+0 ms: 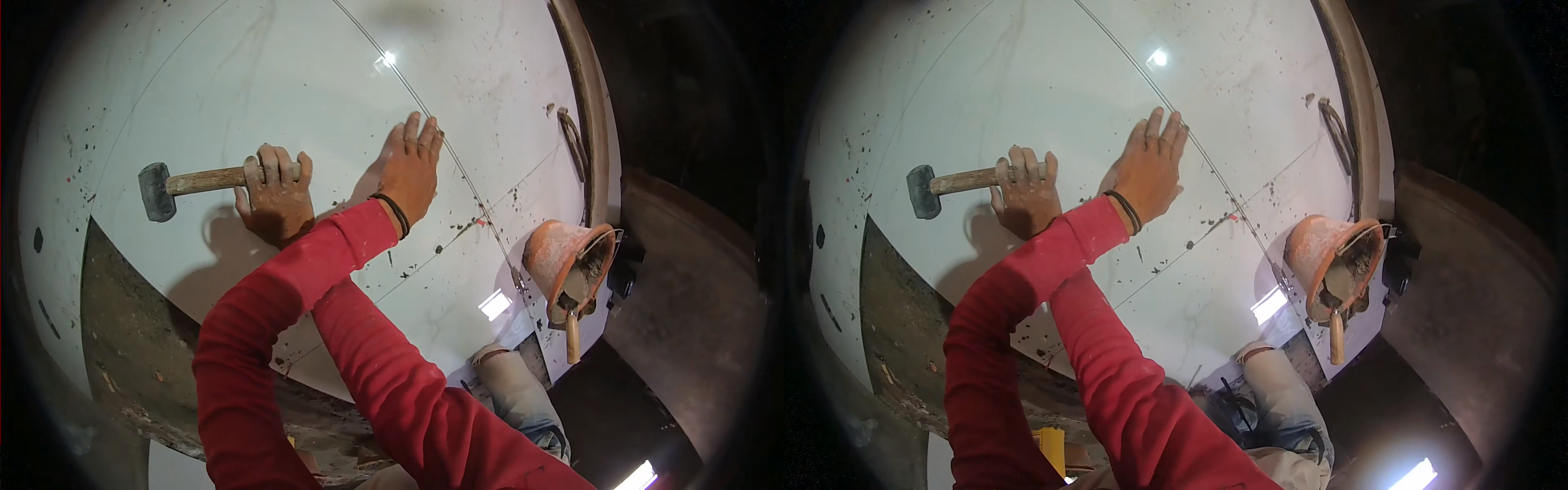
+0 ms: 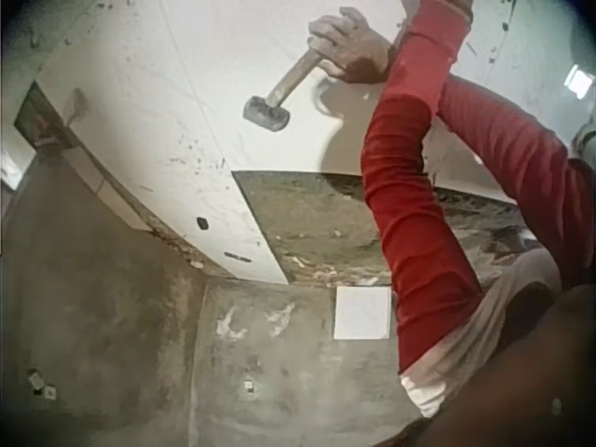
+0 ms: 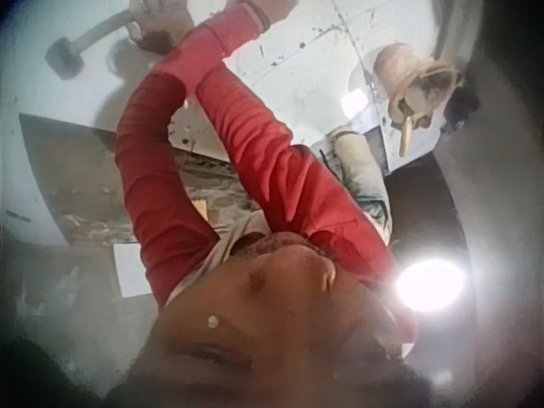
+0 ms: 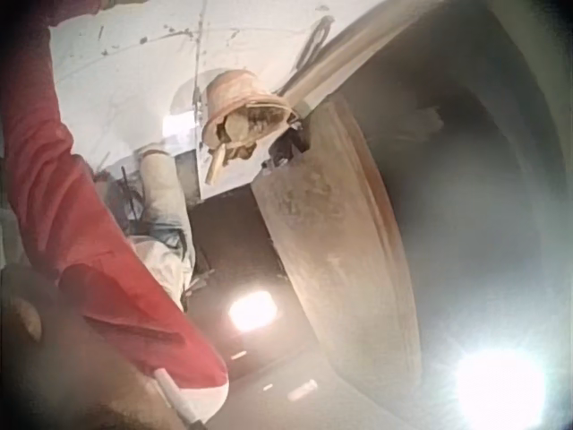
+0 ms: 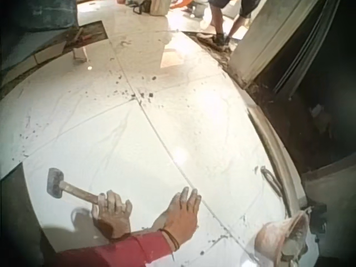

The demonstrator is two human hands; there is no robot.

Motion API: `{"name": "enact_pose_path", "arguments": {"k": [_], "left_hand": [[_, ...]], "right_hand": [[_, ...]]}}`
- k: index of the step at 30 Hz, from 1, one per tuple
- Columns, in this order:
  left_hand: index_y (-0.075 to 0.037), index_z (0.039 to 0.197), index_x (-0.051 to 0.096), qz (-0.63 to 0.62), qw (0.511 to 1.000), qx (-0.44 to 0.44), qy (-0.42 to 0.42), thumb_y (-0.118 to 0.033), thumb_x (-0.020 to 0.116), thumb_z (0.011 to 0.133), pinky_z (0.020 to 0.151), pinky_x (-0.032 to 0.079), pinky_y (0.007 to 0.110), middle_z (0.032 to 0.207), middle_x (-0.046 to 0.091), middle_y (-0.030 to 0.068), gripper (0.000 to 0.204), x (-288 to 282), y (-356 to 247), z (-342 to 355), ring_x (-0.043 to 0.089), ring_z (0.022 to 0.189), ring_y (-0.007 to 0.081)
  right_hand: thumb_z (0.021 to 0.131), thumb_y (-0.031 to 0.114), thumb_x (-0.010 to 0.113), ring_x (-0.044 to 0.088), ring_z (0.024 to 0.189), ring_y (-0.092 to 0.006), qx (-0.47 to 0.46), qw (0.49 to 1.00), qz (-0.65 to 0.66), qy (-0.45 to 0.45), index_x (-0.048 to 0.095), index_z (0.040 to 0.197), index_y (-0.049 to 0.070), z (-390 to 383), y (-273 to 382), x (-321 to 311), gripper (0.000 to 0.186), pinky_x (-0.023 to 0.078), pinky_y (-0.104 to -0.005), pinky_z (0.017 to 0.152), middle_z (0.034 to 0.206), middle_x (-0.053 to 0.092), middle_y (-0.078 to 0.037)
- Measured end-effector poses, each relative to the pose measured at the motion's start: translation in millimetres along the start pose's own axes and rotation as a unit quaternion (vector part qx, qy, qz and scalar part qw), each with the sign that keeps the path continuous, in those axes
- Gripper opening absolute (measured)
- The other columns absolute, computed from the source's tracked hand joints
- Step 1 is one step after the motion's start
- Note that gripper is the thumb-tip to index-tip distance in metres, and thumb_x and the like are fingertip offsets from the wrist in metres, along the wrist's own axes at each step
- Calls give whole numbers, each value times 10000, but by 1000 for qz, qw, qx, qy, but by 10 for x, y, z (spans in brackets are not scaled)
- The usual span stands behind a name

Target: The person places a tile onto a bed of mortar, taps it into place using a rubber mallet, and then wipes the edges and surface with a cloth.

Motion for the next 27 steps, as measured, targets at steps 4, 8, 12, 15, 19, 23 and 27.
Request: {"name": "enact_pose_path", "arguments": {"k": [4, 8, 12, 15, 19, 23, 27], "left_hand": [[-28, 1587, 360, 5, 998, 65, 26, -534, 631, 943, 1244, 209, 542, 1676, 281, 196, 863, 104, -28, -49, 205, 1552, 425], [-179, 1604, 379, -26, 988, 149, 28, -572, 634, 940, 1245, 195, 565, 1694, 270, 137, 813, 85, -214, 0, 187, 1552, 445], [-353, 1599, 381, -20, 984, 173, 38, -614, 601, 953, 1242, 176, 593, 1718, 220, 90, 730, 57, -318, 55, 164, 1552, 465], [-434, 1582, 383, -12, 984, 167, 55, -632, 590, 950, 1241, 167, 601, 1730, 179, 82, 693, 78, -328, 78, 155, 1556, 461], [-482, 1565, 385, -27, 982, 178, 46, -634, 588, 951, 1239, 163, 608, 1734, 160, 80, 665, 54, -304, 105, 149, 1557, 466], [-497, 1558, 389, -24, 982, 179, 57, -616, 577, 967, 1224, 186, 631, 1732, 165, 89, 631, 42, -234, 20, 153, 1552, 482], [-546, 1541, 378, -8, 972, 226, 64, -599, 555, 984, 1193, 205, 690, 1730, 164, 97, 587, 6, -369, -22, 167, 1545, 494]], "right_hand": [[922, 307, 603, 622, 1117, -330, 96, 905, -45, 411, 690, 1175, 53, -1933, -1291, -1934, 369, 444, -517, 1004, 1181, 667, -207], [954, 266, 550, 702, 932, -376, 207, 810, -44, 547, 754, 1019, 39, -2111, -1343, -2572, 312, 524, -503, 881, 986, 742, -223], [941, 252, 554, 697, 891, -389, 137, 865, -63, 478, 748, 968, 33, -2414, -1436, -2468, 293, 527, -513, 842, 944, 740, -214], [932, 248, 558, 695, 880, -394, 102, 862, -76, 491, 744, 957, 30, -2283, -1401, -2488, 288, 530, -515, 827, 937, 739, -212], [936, 253, 555, 698, 878, -398, 116, 886, -50, 446, 744, 964, 33, -2460, -1405, -2441, 291, 536, -514, 810, 945, 738, -219], [995, 233, 550, 633, 1003, -332, 270, 848, -12, 456, 688, 1097, 13, -2514, -1545, -2320, 279, 485, -450, 931, 1059, 696, -187], [954, 252, 523, 691, 931, -388, 157, 854, -116, 483, 740, 991, 23, -2474, -1477, -2490, 317, 509, -504, 882, 984, 735, -221]]}}
Point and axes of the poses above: each hand's wrist, its own z-axis towards the middle knuckle, its own x-axis out of the palm, y = z × x, the point moved 3 cm from there along z, towards the middle knuckle
